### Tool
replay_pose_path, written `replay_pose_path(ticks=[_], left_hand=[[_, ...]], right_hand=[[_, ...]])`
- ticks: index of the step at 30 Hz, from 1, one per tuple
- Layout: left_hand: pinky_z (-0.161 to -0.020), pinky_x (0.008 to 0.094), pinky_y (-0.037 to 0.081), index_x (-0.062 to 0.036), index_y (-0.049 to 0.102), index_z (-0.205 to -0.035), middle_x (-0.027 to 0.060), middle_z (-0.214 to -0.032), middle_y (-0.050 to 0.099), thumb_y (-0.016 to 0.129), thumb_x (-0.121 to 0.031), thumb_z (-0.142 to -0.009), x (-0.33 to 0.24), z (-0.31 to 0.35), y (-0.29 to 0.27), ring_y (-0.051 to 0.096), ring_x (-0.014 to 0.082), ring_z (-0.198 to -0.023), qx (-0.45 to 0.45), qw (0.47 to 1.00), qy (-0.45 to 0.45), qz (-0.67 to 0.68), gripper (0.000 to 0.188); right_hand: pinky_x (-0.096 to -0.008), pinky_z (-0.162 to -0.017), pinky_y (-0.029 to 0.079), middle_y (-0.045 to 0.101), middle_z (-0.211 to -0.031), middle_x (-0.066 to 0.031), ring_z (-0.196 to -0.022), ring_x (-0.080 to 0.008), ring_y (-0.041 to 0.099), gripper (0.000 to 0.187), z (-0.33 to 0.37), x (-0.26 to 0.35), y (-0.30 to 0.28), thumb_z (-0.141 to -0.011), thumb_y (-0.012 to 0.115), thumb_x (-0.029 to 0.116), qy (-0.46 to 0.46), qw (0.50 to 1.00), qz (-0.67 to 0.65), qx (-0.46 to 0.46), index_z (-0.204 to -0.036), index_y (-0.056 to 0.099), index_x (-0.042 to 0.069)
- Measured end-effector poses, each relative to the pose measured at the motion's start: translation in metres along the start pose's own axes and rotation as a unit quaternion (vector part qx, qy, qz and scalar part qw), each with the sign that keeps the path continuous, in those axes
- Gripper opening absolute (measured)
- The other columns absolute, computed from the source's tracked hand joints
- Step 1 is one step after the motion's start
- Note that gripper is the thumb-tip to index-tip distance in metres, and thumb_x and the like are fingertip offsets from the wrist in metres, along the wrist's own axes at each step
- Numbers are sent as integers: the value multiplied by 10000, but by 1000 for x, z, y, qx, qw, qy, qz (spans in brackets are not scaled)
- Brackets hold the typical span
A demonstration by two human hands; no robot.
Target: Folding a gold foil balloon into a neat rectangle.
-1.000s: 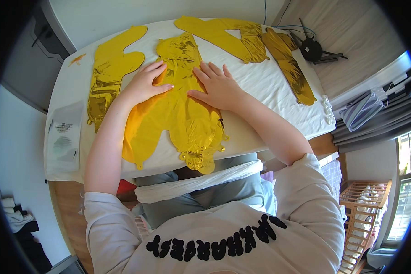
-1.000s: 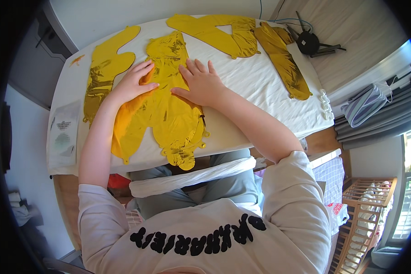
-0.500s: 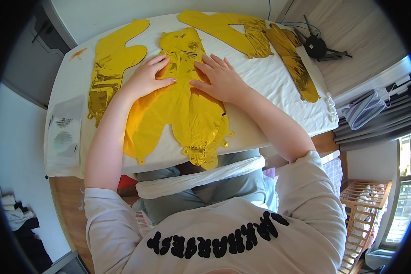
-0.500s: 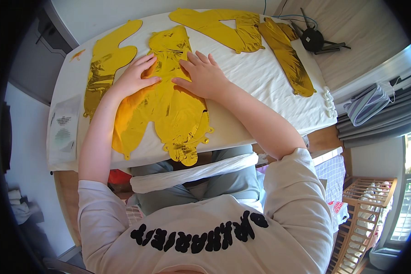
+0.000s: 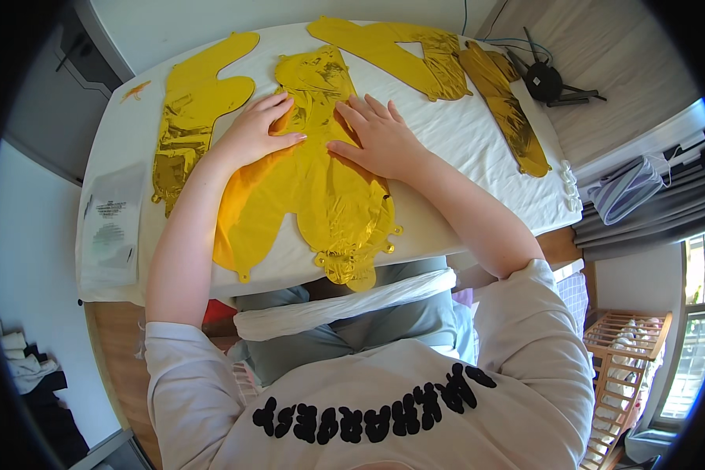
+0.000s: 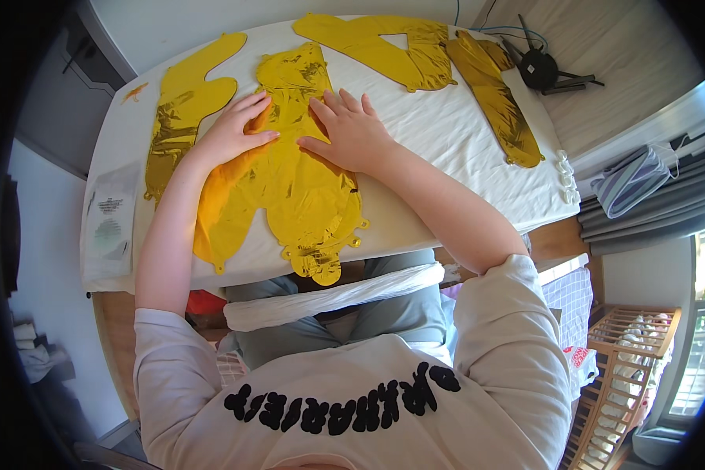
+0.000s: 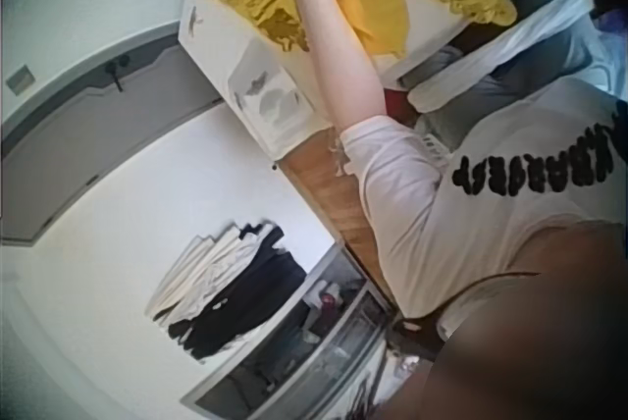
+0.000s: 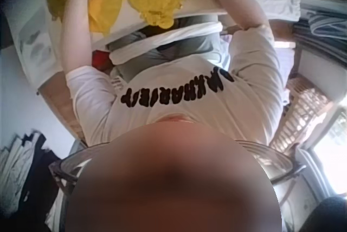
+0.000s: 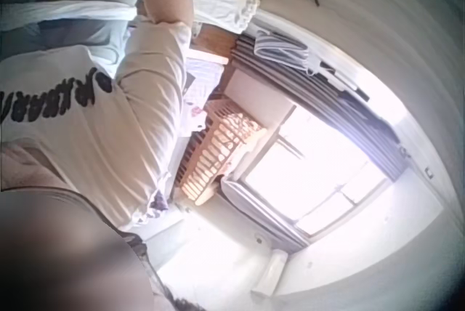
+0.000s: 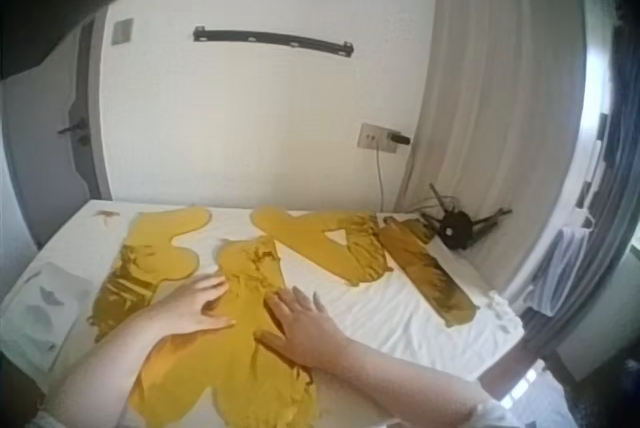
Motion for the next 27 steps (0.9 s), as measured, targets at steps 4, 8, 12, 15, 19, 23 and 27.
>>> replay_pose_path(ticks=[4, 8, 12, 15, 19, 23, 27], left_hand=[[-1245, 411, 307, -45, 489, -1544, 120, -1653, 395, 779, -447, -905, 0, 1, -1, 333, 290, -1536, 1, 1000, -5, -2, 809], [-1244, 411, 309, -45, 489, -1544, 123, -1651, 398, 784, -441, -901, 0, 0, 0, 336, 291, -1534, -2, 1000, 3, -2, 810], [-1247, 406, 308, -30, 489, -1540, 125, -1647, 404, 765, -523, -888, 2, 1, 0, 345, 296, -1528, 0, 1000, 5, 0, 863], [-1247, 405, 306, -30, 486, -1542, 124, -1651, 398, 765, -514, -893, 1, 1, 0, 341, 295, -1530, 0, 1000, 6, 4, 856], [-1247, 405, 305, -31, 484, -1544, 119, -1659, 389, 768, -495, -898, 2, -1, 0, 333, 296, -1535, 5, 1000, 2, 9, 844], [-1249, 405, 300, -33, 453, -1563, 131, -1661, 383, 770, -469, -909, 1, 1, -1, 343, 294, -1531, -1, 1000, 8, -2, 848], [-1249, 405, 296, -43, 408, -1589, 157, -1651, 387, 723, -392, -970, -2, 1, -5, 361, 291, -1525, -22, 982, -34, 187, 777]], right_hand=[[-579, -1261, 213, 383, -1642, -197, -1547, -402, 304, 796, -1, 1, 4, -993, 528, 661, 5, 1000, -6, 3, -1571, 416, 125], [-580, -1260, 214, 355, -1656, -202, -1549, -401, 295, 808, 0, 1, 7, -994, 517, 666, 8, 1000, -6, 3, -1580, 402, 122], [-585, -1256, 219, 349, -1659, -203, -1548, -401, 296, 814, 1, 2, 5, -996, 507, 669, 3, 1000, 6, 11, -1587, 393, 120], [-592, -1252, 221, 349, -1658, -204, -1546, -403, 297, 825, 2, 0, 7, -995, 500, 676, 2, 1000, 8, 8, -1591, 389, 117], [-594, -1251, 222, 341, -1664, -200, -1549, -398, 295, 836, 0, 0, 11, -997, 482, 688, 6, 1000, 21, 1, -1596, 384, 114], [-606, -1248, 217, 329, -1670, -198, -1555, -391, 285, 848, 0, 1, 13, -1000, 460, 702, 3, 1000, 30, 2, -1601, 380, 109], [-616, -1248, 204, 322, -1673, -199, -1558, -389, 277, 857, 2, -1, 12, -1000, 442, 713, 5, 1000, 15, -4, -1604, 376, 108]])
Point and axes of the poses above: each hand's wrist, its own z-axis away from the middle knuckle, its own y-axis out of the palm, x = y × z, the point moved 5 cm from there along -z, towards the middle knuckle
